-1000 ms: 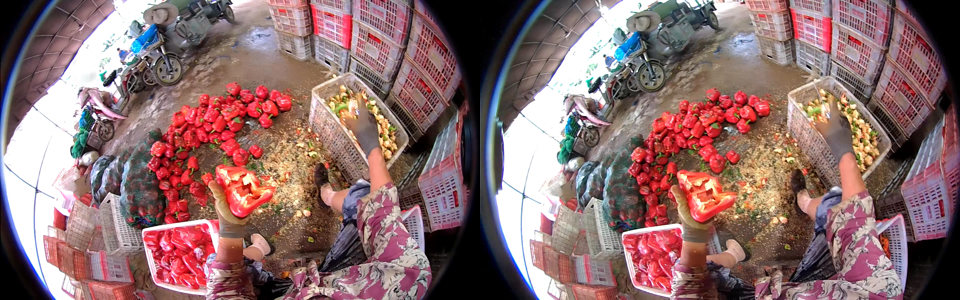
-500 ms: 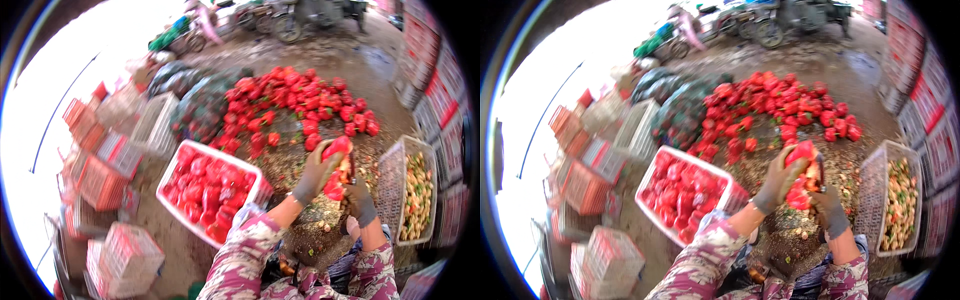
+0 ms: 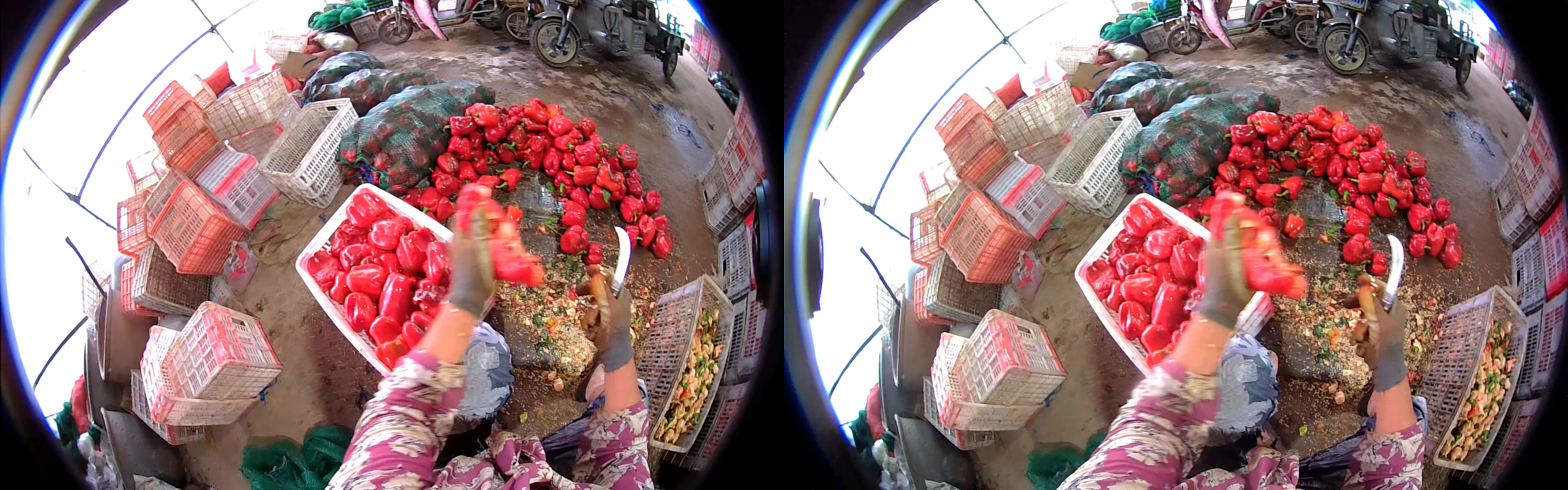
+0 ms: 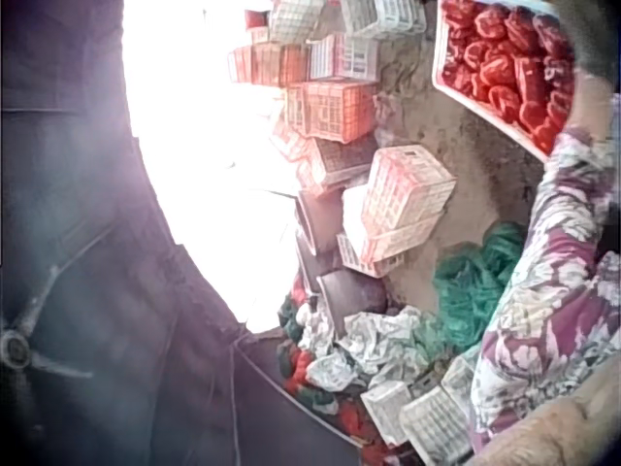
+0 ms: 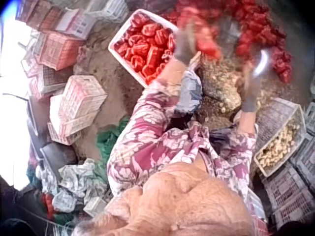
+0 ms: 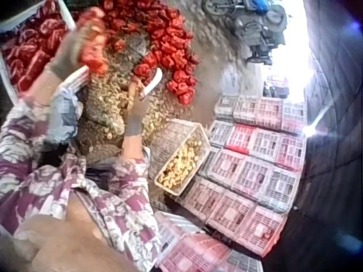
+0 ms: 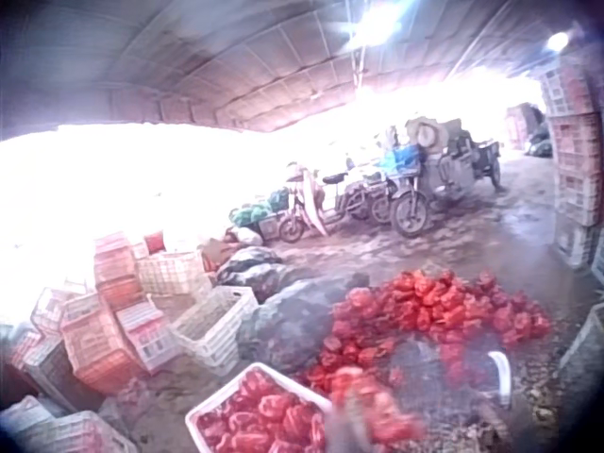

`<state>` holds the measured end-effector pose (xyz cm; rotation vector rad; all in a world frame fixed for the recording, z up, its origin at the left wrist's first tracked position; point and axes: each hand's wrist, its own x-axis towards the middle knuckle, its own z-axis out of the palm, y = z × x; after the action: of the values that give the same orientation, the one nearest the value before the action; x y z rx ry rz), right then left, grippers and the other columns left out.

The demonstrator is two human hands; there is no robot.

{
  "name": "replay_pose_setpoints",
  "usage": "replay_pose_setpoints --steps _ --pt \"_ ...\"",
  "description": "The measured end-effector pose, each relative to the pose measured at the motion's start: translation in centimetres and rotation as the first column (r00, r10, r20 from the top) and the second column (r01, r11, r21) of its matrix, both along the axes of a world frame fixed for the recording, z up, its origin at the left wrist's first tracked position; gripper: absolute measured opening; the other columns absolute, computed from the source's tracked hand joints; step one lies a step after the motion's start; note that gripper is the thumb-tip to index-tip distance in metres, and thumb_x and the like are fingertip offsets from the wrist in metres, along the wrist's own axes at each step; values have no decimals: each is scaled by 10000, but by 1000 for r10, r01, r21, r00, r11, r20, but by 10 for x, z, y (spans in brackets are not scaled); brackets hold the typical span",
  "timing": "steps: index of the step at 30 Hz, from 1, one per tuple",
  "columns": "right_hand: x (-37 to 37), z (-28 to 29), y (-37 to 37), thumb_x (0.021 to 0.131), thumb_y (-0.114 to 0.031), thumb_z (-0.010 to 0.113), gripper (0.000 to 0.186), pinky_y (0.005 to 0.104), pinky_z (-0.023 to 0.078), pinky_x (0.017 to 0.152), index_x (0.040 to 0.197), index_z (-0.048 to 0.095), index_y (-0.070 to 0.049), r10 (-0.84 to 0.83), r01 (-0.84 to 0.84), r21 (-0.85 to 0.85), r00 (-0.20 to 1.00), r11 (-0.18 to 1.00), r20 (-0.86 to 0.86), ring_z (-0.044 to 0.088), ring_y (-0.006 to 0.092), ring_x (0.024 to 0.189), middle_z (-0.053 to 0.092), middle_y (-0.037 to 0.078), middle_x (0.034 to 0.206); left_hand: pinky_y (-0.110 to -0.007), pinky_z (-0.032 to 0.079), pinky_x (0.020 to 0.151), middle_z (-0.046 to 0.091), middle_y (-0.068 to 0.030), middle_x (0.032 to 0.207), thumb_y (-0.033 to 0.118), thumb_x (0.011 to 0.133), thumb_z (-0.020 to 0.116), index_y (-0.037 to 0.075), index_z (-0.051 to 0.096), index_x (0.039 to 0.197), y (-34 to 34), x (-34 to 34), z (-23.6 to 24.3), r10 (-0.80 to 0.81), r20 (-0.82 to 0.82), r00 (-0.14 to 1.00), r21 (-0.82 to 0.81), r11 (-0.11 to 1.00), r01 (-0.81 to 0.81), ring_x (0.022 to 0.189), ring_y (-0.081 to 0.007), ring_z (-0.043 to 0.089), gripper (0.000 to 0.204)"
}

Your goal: The person sits on the floor and uses a knife to remove the stems and seeds from red bell peppers. They place the cleaned peppers into a white plastic crate and discard the waste into a separate basket.

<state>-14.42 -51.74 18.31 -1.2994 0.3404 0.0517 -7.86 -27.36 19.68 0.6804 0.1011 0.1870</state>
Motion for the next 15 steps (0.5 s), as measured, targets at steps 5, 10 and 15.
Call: replay_pose_setpoints --steps 5,10,15 --pt "7 -17 -25 957 -295 690 388 222 344 295 1214 578 -27 -87 82 -140 996 987 -28 468 77 359 653 67 826 -255 433 519 563 47 817 206 1008 612 62 599 1077 198 -12 -42 552 -76 830 587 698 -410 630 -63 497 161" --pt "22 -44 -22 963 -254 683 343 235 349 301 1197 577 -26 -134 108 -230 986 967 -97 458 82 355 642 65 817 -400 513 744 660 -132 1008 289 962 669 30 585 1178 374 -19 -97 814 14 580 999 18 -49 873 -285 639 348" --pt "37 -56 -7 962 -224 672 291 245 355 297 1155 588 -22 -122 73 -272 978 959 -168 460 91 354 632 66 787 -545 466 990 487 -260 1438 568 927 586 160 499 1399 366 4 -133 884 14 467 817 -279 505 1262 -442 532 630"
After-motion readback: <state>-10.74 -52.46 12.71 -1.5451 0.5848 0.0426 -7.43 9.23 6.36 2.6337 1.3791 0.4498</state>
